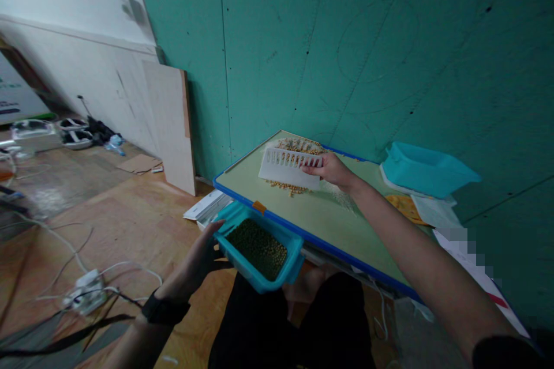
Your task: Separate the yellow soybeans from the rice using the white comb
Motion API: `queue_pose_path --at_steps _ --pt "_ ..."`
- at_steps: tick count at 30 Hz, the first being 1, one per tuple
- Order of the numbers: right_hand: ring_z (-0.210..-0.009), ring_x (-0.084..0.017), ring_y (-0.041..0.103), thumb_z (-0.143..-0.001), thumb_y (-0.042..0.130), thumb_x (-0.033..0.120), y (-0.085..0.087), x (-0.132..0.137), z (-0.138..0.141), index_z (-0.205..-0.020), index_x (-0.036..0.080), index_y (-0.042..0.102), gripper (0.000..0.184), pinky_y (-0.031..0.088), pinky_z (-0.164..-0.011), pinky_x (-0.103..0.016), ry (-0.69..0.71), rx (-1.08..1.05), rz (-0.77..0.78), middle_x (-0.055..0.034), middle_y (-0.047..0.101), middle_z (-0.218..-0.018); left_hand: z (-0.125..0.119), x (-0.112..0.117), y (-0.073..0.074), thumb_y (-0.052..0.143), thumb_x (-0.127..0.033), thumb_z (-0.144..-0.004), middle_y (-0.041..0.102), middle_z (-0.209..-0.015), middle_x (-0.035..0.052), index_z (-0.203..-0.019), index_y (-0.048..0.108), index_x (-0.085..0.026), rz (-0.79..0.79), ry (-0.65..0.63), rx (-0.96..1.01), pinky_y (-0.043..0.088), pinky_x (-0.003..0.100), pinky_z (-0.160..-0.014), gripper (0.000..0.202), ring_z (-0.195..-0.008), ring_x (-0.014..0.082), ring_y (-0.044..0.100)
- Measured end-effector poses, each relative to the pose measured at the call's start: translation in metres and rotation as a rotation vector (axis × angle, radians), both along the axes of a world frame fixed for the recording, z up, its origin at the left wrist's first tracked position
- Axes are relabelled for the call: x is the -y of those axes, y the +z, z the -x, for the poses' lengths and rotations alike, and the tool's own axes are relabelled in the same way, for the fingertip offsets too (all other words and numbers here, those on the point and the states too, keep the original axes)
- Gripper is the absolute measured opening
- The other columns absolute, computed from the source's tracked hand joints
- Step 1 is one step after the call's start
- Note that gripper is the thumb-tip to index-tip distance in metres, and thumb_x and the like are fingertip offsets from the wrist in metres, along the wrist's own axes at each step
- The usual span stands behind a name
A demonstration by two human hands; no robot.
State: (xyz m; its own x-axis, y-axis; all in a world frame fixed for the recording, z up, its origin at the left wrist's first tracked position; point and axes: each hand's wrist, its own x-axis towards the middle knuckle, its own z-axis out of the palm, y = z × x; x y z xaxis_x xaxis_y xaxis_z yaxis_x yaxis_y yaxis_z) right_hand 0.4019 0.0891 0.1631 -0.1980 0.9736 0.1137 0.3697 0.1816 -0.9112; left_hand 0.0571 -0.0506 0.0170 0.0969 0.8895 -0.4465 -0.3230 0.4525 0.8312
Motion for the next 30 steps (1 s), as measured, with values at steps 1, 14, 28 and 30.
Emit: queue_pose_path --at_steps 1,14,28,30 --pt "-0.076 -0.019 0.074 -0.067 0.098 0.041 0.0 0.001 0.001 -0.087 0.015 0.084 0.035 0.061 -0.068 -0.031 0.0 0.001 0.0 -0.0058 0.084 -0.085 0.001 0.0 -0.001 0.085 -0.077 -0.076 0.082 -0.1 0.0068 -0.116 0.076 -0.027 -0.005 0.0 0.006 0.066 0.05 -0.081 0.065 -0.086 0.0306 0.074" --pt "-0.085 -0.023 0.077 -0.066 0.097 0.044 0.001 0.005 0.005 -0.092 0.016 0.085 0.04 0.062 -0.076 -0.034 0.094 0.009 0.027 -0.0088 0.086 -0.094 0.011 -0.007 0.003 0.084 -0.074 -0.08 0.081 -0.099 0.0089 -0.124 0.074 -0.021 0.033 -0.011 0.006 0.065 0.048 -0.08 0.069 -0.088 0.0306 0.073" --pt "-0.086 -0.024 0.077 -0.06 0.1 0.052 -0.007 -0.001 0.018 -0.09 0.019 0.087 0.047 0.06 -0.072 -0.033 0.167 -0.025 0.034 -0.0086 0.085 -0.093 0.017 -0.004 0.004 0.087 -0.075 -0.076 0.077 -0.093 0.0052 -0.123 0.073 -0.026 -0.004 0.053 -0.02 0.066 0.049 -0.077 0.07 -0.084 0.0303 0.073" --pt "-0.086 -0.024 0.077 -0.062 0.1 0.054 -0.008 -0.001 0.02 -0.091 0.019 0.087 0.047 0.06 -0.072 -0.033 0.163 -0.018 0.013 -0.0083 0.085 -0.093 0.016 -0.003 0.008 0.088 -0.074 -0.074 0.076 -0.091 0.0047 -0.122 0.073 -0.026 -0.004 0.082 -0.027 0.066 0.049 -0.075 0.069 -0.082 0.0308 0.073"
